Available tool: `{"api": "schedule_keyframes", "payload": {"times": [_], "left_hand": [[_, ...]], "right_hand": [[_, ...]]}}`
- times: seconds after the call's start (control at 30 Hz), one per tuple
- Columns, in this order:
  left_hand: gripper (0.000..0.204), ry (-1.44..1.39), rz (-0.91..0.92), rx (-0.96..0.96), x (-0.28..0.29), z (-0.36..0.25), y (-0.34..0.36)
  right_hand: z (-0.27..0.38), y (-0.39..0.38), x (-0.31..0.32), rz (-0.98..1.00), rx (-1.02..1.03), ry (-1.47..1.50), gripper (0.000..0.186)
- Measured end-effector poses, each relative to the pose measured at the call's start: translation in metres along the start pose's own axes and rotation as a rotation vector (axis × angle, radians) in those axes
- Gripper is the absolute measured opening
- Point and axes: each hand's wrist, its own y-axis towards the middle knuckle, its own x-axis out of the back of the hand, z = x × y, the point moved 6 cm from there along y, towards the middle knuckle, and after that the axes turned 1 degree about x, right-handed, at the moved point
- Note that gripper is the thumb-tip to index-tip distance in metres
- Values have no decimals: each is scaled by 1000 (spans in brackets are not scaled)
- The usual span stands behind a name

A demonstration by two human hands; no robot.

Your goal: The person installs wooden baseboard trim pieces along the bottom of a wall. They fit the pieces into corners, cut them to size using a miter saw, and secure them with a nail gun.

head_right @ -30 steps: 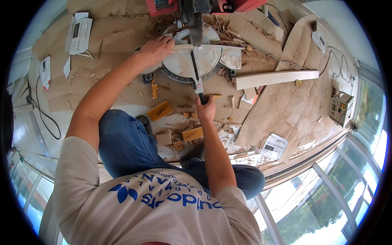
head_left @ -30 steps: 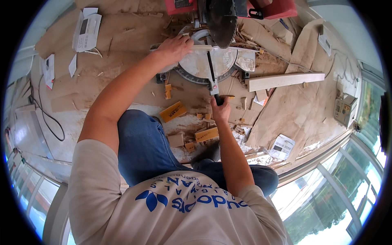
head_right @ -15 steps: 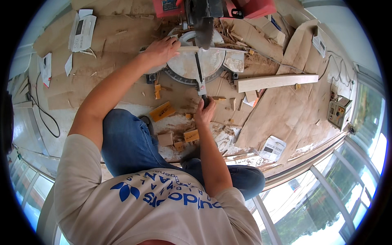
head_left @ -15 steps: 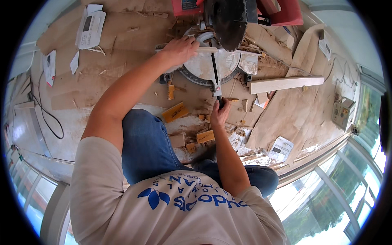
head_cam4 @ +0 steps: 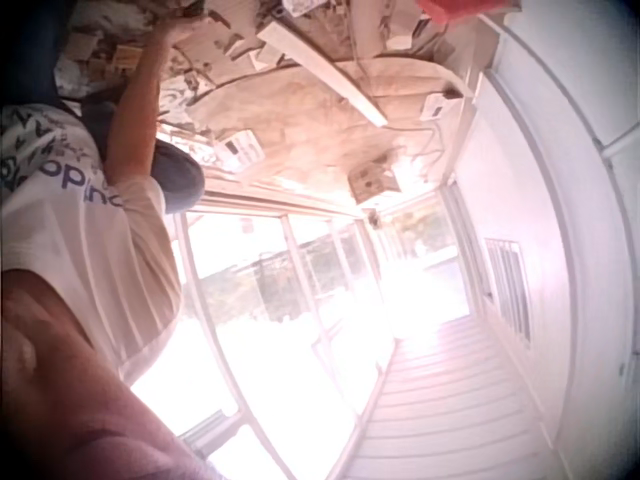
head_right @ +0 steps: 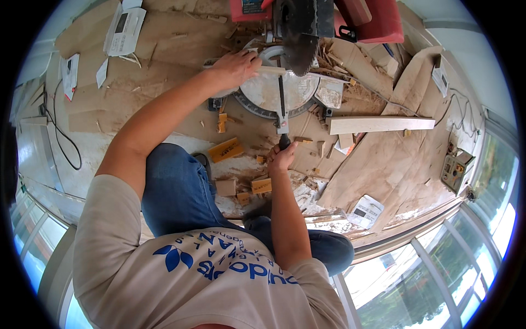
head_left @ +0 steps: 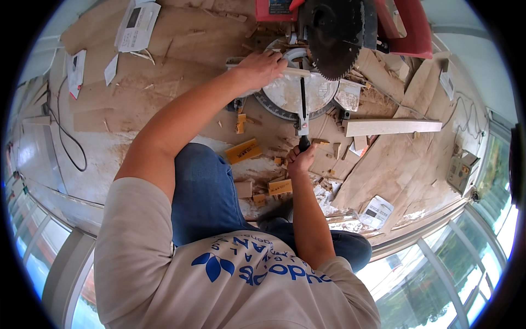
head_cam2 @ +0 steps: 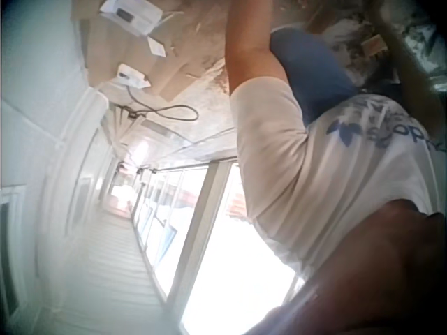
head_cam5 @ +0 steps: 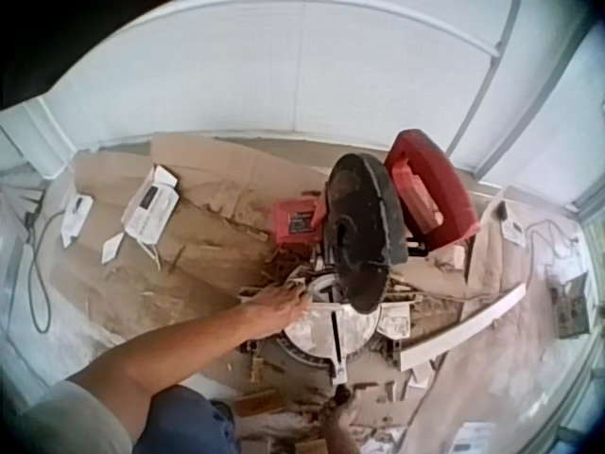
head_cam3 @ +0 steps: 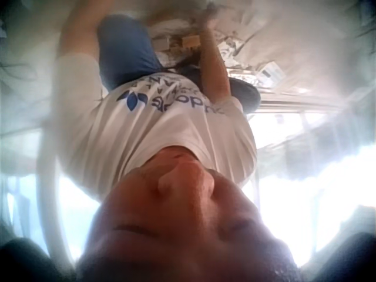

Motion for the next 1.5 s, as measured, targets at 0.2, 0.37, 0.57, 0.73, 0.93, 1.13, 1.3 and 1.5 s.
{"api": "schedule_keyframes", "payload": {"times": [0.2, 0.37, 0.57, 0.73, 0.93, 1.13, 1.3, 1.5], "left_hand": [[31, -8, -17, 5, -4, 3, -4], [32, -3, -49, -19, -3, 1, -2], [31, -4, -47, -22, -3, 0, -3], [31, 0, -53, -19, -2, 0, -2], [30, 11, -24, -2, -1, 1, -4], [31, 35, -51, -35, 1, -1, -4], [31, 15, -10, 4, 1, 1, -2], [31, 1, -5, 9, 0, 0, -2]], "right_hand": [[34, -14, -29, -324, 442, -777, 50], [7, 0, -17, -295, -41, -70, 53], [40, -3, -26, -254, 417, -565, 54], [5, 1, -15, -232, -83, 50, 53], [30, -13, -34, -275, 205, -518, 51], [2, -1, -18, 36, -419, 447, 50], [35, -10, -35, -346, 183, -547, 53], [22, 12, -15, -106, -305, -13, 50]]}}
